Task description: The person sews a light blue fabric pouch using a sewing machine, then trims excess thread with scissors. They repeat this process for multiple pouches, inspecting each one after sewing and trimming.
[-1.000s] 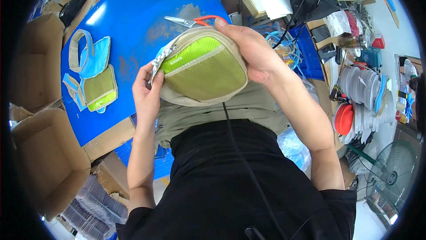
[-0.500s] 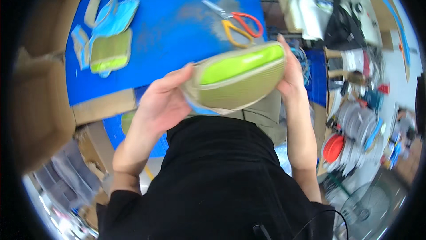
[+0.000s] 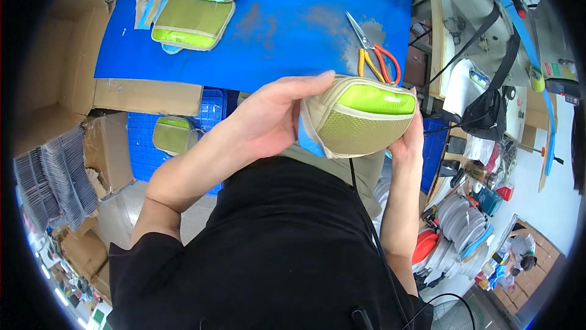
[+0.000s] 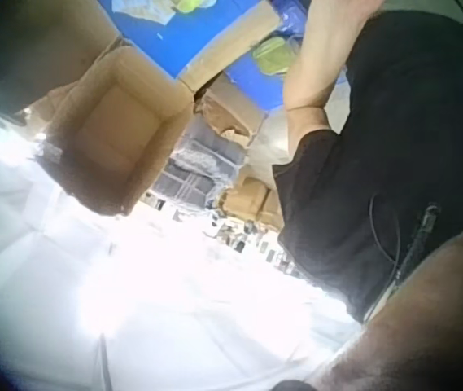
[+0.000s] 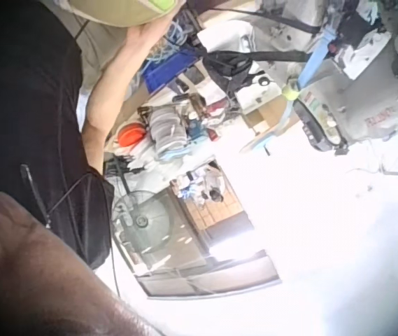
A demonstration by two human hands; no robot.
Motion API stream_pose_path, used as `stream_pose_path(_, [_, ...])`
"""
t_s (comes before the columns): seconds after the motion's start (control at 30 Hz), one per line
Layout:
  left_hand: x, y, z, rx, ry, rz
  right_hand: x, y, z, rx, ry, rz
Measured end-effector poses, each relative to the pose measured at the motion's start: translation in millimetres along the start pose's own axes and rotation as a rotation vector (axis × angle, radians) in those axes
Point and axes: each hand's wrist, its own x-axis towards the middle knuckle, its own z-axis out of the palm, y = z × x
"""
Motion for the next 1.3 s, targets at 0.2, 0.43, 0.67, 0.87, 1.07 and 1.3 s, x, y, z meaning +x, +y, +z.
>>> stream_pose_path(0.2, [3, 33, -44, 0.523, 0.139, 0.34, -39, 3, 29, -0.32, -0.179, -0.157])
stream_pose_path(0.43, [13, 26, -42, 1.517, 0.387, 1.08, 6, 7, 34, -1.163, 0.237, -0.779])
stream_pose_path(0.67, [40, 69, -77, 0.929, 0.403, 0.543, 4, 11, 19, -0.836, 0.008, -0.425])
stream_pose_path(0.87, [147, 137, -104, 0.147, 0.161, 0.563, -7, 9, 51, -0.681, -0.011, -0.495])
stream_pose_path(1.07, [132, 201, -110, 1.698, 0.916, 1.253, -35, 26, 44, -0.767, -0.029, -0.499])
stream_pose_path(1.3, [35, 287, -160, 1.901, 0.973, 0.955, -32, 46, 19, -0.733, -0.015, -0.394])
